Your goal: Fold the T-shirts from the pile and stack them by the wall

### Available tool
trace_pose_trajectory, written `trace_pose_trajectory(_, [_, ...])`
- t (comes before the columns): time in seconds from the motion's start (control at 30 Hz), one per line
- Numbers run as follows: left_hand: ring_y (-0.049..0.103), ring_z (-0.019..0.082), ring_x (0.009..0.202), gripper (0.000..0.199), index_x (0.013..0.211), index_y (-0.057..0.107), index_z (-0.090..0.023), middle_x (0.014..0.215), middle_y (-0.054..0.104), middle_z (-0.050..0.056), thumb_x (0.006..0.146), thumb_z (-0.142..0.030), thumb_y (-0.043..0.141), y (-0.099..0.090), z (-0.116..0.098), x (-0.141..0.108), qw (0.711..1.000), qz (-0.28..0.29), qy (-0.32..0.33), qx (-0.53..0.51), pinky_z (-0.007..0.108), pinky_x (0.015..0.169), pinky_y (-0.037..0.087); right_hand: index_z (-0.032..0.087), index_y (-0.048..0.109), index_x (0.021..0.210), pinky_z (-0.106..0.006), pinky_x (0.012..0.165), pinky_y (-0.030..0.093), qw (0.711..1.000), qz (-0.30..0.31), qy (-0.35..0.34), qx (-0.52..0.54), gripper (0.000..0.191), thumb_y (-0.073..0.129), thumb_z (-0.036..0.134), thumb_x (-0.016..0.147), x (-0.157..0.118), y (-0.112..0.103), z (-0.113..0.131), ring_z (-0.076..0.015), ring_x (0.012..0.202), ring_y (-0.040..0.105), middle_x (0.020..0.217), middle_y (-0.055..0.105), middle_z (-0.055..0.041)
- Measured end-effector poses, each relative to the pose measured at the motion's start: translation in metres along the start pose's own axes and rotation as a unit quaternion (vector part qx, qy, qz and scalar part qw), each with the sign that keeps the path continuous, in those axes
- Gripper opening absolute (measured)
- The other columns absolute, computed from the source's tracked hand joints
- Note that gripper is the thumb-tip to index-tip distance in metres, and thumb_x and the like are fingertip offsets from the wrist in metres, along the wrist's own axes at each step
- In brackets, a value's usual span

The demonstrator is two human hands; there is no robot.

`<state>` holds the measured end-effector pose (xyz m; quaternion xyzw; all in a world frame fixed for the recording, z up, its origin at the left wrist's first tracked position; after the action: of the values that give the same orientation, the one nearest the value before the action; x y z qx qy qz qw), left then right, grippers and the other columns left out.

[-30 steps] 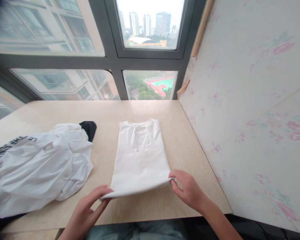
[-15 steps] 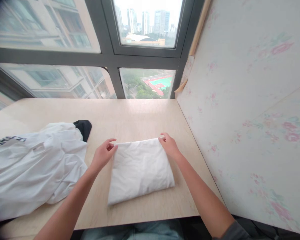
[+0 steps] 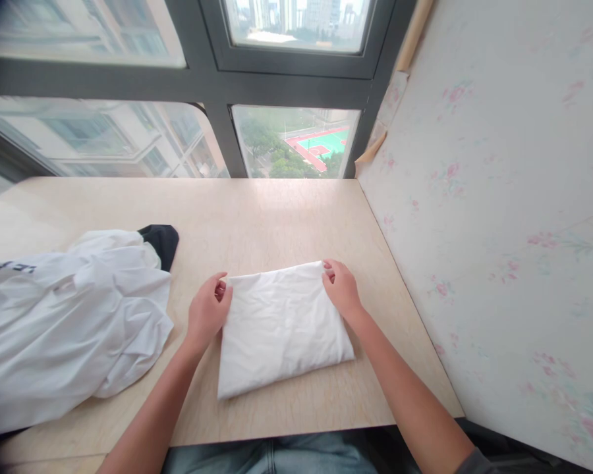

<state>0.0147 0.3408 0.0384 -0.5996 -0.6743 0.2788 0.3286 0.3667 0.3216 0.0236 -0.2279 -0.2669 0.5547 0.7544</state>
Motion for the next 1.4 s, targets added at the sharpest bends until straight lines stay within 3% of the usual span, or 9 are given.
trace_pose_trajectory(0.13, [0.046,0.035,0.133,0.046,0.135,0.055,-0.011,0.139,0.051,0.023,0.093,-0.028,0.048,-0.004,-0.051,-0.031,0.981,-0.027,0.149,0.124,0.051,0.11,0.038,0.016,0.061,0.128,-0.049,0.106,0.046,0.983,-0.052,-0.128,-0.118,0.04,0.045,0.021,0.092,-0.033,-0.011,0.044,-0.0283,0.124,0.055,0.132,0.06,-0.0173])
trace_pose_trajectory(0.27, [0.027,0.039,0.147,0.053,0.144,0.051,-0.022,0.159,0.036,0.014,0.093,-0.036,0.052,0.028,-0.086,-0.07,0.951,0.032,0.244,0.188,0.061,0.117,0.022,0.02,0.052,0.143,-0.055,0.116,0.033,0.957,0.034,-0.209,-0.199,0.046,0.045,0.028,0.097,-0.083,0.025,0.088,-0.0309,0.145,0.033,0.155,0.04,-0.0123])
trace_pose_trajectory(0.47, [0.028,0.039,0.148,0.059,0.148,0.047,-0.023,0.161,0.034,0.01,0.093,-0.043,0.049,0.065,-0.067,-0.081,0.947,0.076,0.222,0.219,0.062,0.119,0.018,0.023,0.047,0.148,-0.06,0.119,0.02,0.937,0.131,-0.18,-0.268,0.054,0.041,0.045,0.099,-0.105,0.077,0.078,-0.0326,0.151,0.021,0.162,0.029,-0.0081])
trace_pose_trajectory(0.67, [0.036,0.037,0.144,0.051,0.14,0.056,-0.017,0.156,0.041,0.016,0.094,-0.04,0.049,0.049,-0.054,-0.077,0.95,0.043,0.237,0.201,0.059,0.115,0.03,0.026,0.044,0.15,-0.058,0.12,0.018,0.935,0.136,-0.175,-0.275,0.055,0.043,0.045,0.098,-0.099,0.075,0.065,-0.031,0.151,0.02,0.163,0.027,-0.0054])
trace_pose_trajectory(0.83, [0.046,0.037,0.136,0.046,0.131,0.058,-0.011,0.147,0.048,0.022,0.095,-0.037,0.048,0.022,-0.013,-0.07,0.966,-0.023,0.201,0.161,0.054,0.108,0.044,0.026,0.045,0.149,-0.057,0.12,0.016,0.933,0.136,-0.155,-0.296,0.054,0.041,0.044,0.098,-0.059,0.061,0.033,-0.0307,0.151,0.021,0.163,0.028,-0.0052])
trace_pose_trajectory(1.03, [0.047,0.036,0.134,0.042,0.128,0.059,-0.012,0.143,0.053,0.019,0.095,-0.033,0.045,0.019,-0.006,-0.071,0.961,-0.034,0.208,0.177,0.054,0.109,0.042,0.029,0.042,0.151,-0.053,0.121,0.015,0.913,0.17,-0.05,-0.369,0.055,0.044,0.037,0.096,0.078,0.025,-0.011,-0.027,0.152,0.017,0.163,0.028,-0.0028])
trace_pose_trajectory(1.13, [0.046,0.036,0.135,0.042,0.129,0.058,-0.012,0.145,0.051,0.019,0.095,-0.032,0.045,0.021,-0.01,-0.073,0.959,-0.034,0.212,0.185,0.054,0.109,0.043,0.022,0.043,0.15,-0.059,0.117,0.018,0.912,0.137,0.007,-0.386,0.055,0.041,0.027,0.095,0.133,0.007,-0.01,-0.0325,0.15,0.018,0.162,0.028,-0.01])
trace_pose_trajectory(1.23, [0.046,0.035,0.135,0.042,0.13,0.058,-0.012,0.145,0.051,0.018,0.095,-0.032,0.045,0.02,-0.008,-0.074,0.96,-0.037,0.209,0.181,0.053,0.108,0.044,0.017,0.042,0.15,-0.062,0.113,0.022,0.917,0.091,0.03,-0.387,0.055,0.036,0.035,0.098,0.143,0.004,-0.004,-0.0374,0.147,0.022,0.16,0.029,-0.0157])
trace_pose_trajectory(1.4, [0.046,0.035,0.135,0.041,0.13,0.058,-0.013,0.145,0.051,0.018,0.094,-0.031,0.046,0.019,-0.008,-0.075,0.957,-0.043,0.214,0.189,0.054,0.107,0.045,0.018,0.049,0.145,-0.062,0.112,0.021,0.93,0.003,0.058,-0.362,0.06,0.04,0.052,0.097,0.104,0.009,-0.018,-0.0387,0.142,0.029,0.156,0.037,-0.0158])
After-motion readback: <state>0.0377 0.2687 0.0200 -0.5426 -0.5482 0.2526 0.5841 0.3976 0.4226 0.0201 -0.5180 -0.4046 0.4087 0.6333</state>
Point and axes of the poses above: each hand's wrist, its own x-axis towards the middle knuckle, its own y-axis out of the palm, z = x × y, the point moved 9 cm from there along x, towards the middle knuckle
